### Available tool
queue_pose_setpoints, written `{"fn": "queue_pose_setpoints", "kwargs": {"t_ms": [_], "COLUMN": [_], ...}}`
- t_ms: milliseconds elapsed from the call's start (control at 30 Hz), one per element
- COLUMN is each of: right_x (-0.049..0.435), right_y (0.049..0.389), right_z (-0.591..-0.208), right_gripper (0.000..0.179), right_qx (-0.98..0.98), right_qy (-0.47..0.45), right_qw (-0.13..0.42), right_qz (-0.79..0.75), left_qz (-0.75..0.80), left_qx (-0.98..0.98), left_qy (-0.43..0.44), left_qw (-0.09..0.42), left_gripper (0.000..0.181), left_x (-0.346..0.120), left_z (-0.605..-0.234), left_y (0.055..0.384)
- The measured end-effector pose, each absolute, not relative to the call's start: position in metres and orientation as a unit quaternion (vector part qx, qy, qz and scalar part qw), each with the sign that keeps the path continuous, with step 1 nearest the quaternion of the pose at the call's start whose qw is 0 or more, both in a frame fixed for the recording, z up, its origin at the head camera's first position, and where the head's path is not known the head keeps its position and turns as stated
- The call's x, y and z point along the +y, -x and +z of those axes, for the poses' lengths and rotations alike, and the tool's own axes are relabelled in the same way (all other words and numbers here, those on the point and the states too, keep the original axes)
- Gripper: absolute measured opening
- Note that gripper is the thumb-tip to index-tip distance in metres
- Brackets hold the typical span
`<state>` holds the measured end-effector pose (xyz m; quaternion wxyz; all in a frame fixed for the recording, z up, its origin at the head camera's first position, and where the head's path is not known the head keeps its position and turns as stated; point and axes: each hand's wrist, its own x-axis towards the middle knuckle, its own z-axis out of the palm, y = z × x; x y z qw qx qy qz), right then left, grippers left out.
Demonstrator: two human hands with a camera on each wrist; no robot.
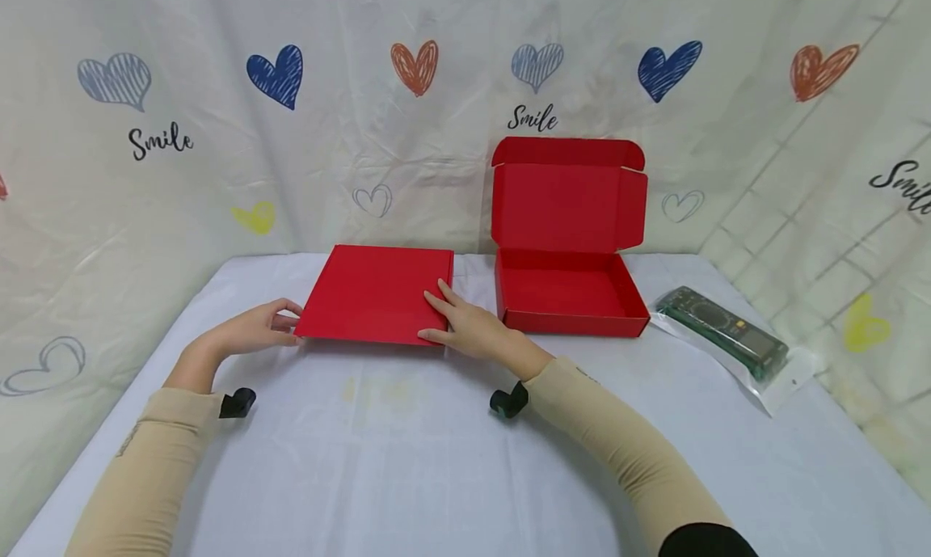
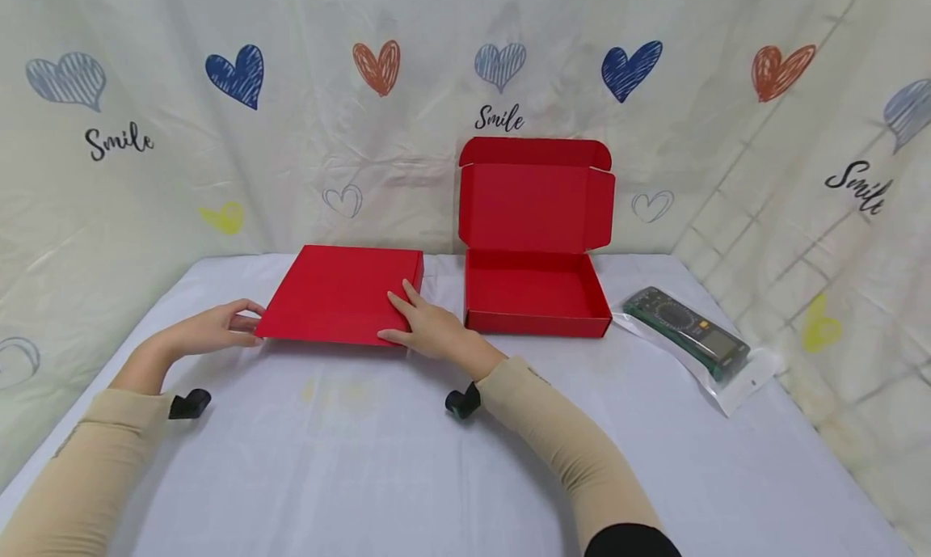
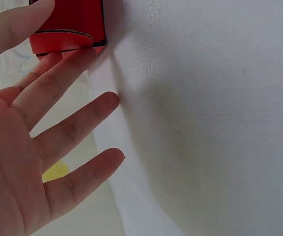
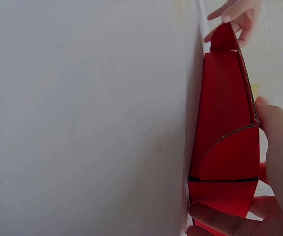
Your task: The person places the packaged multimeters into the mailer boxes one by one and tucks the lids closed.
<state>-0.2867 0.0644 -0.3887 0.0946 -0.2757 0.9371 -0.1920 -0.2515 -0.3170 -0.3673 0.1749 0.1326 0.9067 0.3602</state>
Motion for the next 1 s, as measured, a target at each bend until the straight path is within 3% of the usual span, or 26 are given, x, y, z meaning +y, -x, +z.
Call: {"fn": "queue_pose_setpoints", "kwargs": {"t_ms": [1000], "right_x": [0.0659], "right_y": [0.2887], "right_z": [-0.3900], "right_gripper": [0.085], "right_qx": [0.936], "right_qy": [0.283], "right_qw": [0.094], "right_qz": [-0.187], "left_qz": [0.343], "left_qx": [0.915], "left_qy": [-0.116], "left_qw": [0.180], "left_gripper": [0.054], "left_x": [-0.3130], "left_z": [-0.3623], "left_y": [0.2500]}}
